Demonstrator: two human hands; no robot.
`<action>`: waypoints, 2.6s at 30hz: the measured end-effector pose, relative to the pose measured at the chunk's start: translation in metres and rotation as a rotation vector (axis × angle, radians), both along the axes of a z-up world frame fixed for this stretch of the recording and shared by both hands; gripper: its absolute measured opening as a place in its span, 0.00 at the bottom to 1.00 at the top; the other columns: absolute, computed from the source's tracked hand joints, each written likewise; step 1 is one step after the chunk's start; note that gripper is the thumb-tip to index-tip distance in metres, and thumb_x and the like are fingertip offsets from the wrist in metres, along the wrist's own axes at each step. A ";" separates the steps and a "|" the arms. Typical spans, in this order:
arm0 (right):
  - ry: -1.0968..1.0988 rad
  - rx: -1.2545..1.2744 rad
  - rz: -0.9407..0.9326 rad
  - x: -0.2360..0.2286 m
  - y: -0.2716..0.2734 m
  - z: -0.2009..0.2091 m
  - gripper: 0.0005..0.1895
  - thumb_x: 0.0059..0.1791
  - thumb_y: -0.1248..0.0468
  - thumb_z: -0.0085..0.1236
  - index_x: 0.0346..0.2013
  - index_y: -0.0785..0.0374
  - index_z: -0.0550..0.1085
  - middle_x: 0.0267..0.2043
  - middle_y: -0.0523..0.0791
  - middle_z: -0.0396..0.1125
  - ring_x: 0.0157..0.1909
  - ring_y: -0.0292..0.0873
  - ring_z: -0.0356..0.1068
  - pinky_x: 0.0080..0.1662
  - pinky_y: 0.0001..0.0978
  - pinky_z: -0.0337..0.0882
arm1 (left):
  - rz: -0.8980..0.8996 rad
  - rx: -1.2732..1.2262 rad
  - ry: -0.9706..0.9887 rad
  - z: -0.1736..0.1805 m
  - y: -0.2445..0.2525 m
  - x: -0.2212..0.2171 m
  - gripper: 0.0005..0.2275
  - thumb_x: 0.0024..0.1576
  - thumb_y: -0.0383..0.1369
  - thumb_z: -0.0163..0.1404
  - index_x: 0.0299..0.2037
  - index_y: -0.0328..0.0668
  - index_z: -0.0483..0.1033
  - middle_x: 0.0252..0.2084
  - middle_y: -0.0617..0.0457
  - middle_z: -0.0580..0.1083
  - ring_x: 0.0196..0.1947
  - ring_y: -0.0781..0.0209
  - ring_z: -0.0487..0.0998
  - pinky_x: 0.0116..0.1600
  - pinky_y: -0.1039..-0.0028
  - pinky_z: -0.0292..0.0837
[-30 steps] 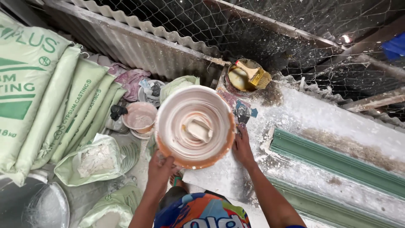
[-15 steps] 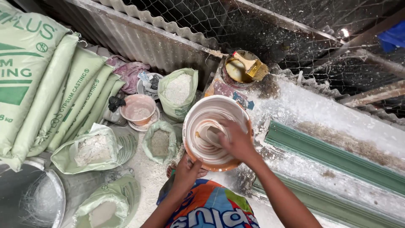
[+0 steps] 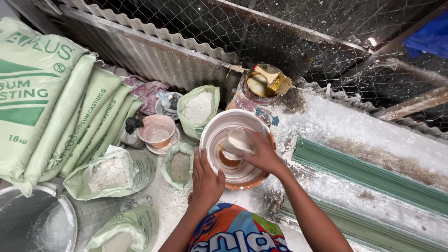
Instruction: Mix gypsum casting powder with water in a bowl to create a plaster paste for decorative moldings.
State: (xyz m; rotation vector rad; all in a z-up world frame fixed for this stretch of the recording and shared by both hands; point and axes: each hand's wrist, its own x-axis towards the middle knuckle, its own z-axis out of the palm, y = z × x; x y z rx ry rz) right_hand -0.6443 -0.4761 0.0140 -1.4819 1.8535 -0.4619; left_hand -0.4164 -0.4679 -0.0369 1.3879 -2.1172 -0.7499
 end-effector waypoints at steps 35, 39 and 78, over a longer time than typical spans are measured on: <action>-1.160 -0.588 -0.738 0.002 0.056 -0.036 0.35 0.46 0.58 0.59 0.65 0.63 0.59 0.49 0.51 0.68 0.48 0.49 0.73 0.55 0.49 0.78 | 0.025 0.328 0.982 0.044 -0.057 -0.012 0.33 0.65 0.42 0.44 0.72 0.31 0.39 0.67 0.24 0.55 0.65 0.28 0.67 0.65 0.45 0.68; -0.984 -0.789 -0.788 0.007 0.058 -0.025 0.38 0.48 0.59 0.60 0.69 0.62 0.56 0.54 0.48 0.64 0.56 0.46 0.70 0.60 0.48 0.75 | 0.164 0.232 0.887 0.036 -0.071 -0.008 0.17 0.68 0.34 0.39 0.63 0.30 0.60 0.56 0.35 0.71 0.51 0.49 0.79 0.51 0.66 0.78; -0.486 -0.723 -0.581 0.030 0.049 -0.051 0.42 0.47 0.59 0.64 0.72 0.63 0.56 0.63 0.52 0.58 0.63 0.44 0.59 0.65 0.43 0.61 | -0.288 0.213 -0.117 0.045 -0.153 0.067 0.14 0.62 0.35 0.47 0.52 0.32 0.72 0.41 0.32 0.78 0.47 0.27 0.79 0.51 0.41 0.73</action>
